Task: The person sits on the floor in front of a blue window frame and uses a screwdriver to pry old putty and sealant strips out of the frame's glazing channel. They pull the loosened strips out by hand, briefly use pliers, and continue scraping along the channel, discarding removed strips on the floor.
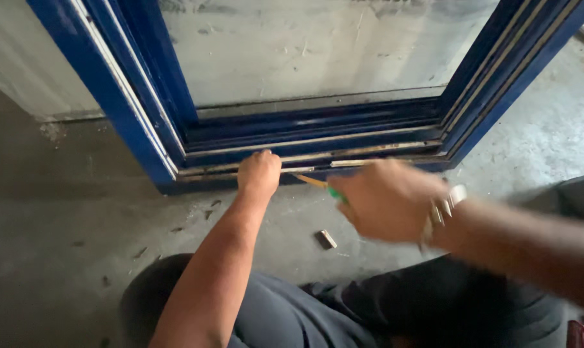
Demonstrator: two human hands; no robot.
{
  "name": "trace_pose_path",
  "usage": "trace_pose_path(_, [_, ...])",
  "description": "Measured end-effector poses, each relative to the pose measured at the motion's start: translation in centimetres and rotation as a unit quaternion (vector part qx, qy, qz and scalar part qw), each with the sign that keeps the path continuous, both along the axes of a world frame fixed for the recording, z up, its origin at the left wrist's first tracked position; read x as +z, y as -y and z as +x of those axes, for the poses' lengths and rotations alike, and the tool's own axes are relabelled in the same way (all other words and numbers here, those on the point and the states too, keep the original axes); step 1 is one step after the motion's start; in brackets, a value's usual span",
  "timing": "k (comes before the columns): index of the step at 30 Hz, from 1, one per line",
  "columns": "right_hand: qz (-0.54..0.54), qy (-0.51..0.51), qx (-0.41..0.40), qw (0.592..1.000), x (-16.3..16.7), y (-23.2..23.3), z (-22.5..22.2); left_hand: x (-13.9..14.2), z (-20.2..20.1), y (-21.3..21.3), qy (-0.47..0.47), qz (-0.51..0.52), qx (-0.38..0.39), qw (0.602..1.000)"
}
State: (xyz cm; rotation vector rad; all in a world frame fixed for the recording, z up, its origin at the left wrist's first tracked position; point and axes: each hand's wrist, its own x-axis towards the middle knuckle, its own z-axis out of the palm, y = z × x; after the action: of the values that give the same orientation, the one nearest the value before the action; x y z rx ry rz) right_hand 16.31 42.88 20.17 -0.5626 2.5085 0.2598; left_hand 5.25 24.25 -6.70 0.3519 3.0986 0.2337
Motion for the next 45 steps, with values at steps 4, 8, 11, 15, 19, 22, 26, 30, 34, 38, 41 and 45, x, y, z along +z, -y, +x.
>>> trace_pose_path(4, [-0.03,-0.075,0.113,0.99,-6.8,-4.3,7.9,0.2,0.2,-0.2,-0.018,0.012,-0.001,1.0])
trace_pose_path(8, [-0.205,-0.155,0.045,0.965,-14.1,-8.0,12.9,1.0,0.3,-0.4,0.017,0.009,0.013,1.0])
trace_pose_path(11, [-0.16,-0.181,-0.019,0.97,-17.9,-9.0,14.3,1.8,0.4,-0.4,0.039,0.002,0.026,0.999])
trace_pose_path(15, [-0.12,-0.107,-0.143,0.977,-15.0,-10.4,12.4,2.7,0.9,-0.2,0.06,0.041,0.028,0.997])
trace_pose_path(19, [-0.052,0.029,-0.246,0.968,-6.0,-11.2,2.1,3.2,1.2,-0.1,0.042,0.032,0.014,0.999])
trace_pose_path(22, [-0.07,0.012,-0.118,0.99,-0.7,-9.4,-5.9,3.2,1.2,-0.1,0.029,0.029,0.007,0.999])
trace_pose_path(26, [-0.034,0.02,-0.127,0.991,1.9,-5.6,-10.0,2.4,0.9,0.0,0.023,0.034,-0.009,0.999])
trace_pose_path(30, [-0.046,0.042,-0.217,0.974,1.6,-4.8,-8.5,1.2,0.4,0.3,-0.039,0.06,-0.032,0.997])
trace_pose_path(34, [-0.08,-0.041,-0.123,0.988,-1.1,-7.1,-5.0,0.2,0.1,0.3,-0.015,0.06,-0.029,0.998])
trace_pose_path(38, [-0.132,-0.063,-0.216,0.965,-6.8,-10.3,1.4,-0.1,0.1,0.0,-0.025,0.053,-0.018,0.998])
trace_pose_path(41, [-0.163,-0.073,-0.213,0.96,-13.1,-11.9,6.1,0.0,0.2,-0.1,-0.044,0.057,-0.019,0.997])
trace_pose_path(45, [-0.285,-0.163,-0.183,0.927,-18.8,-12.8,8.7,0.5,0.6,-0.1,-0.054,0.072,-0.016,0.996])
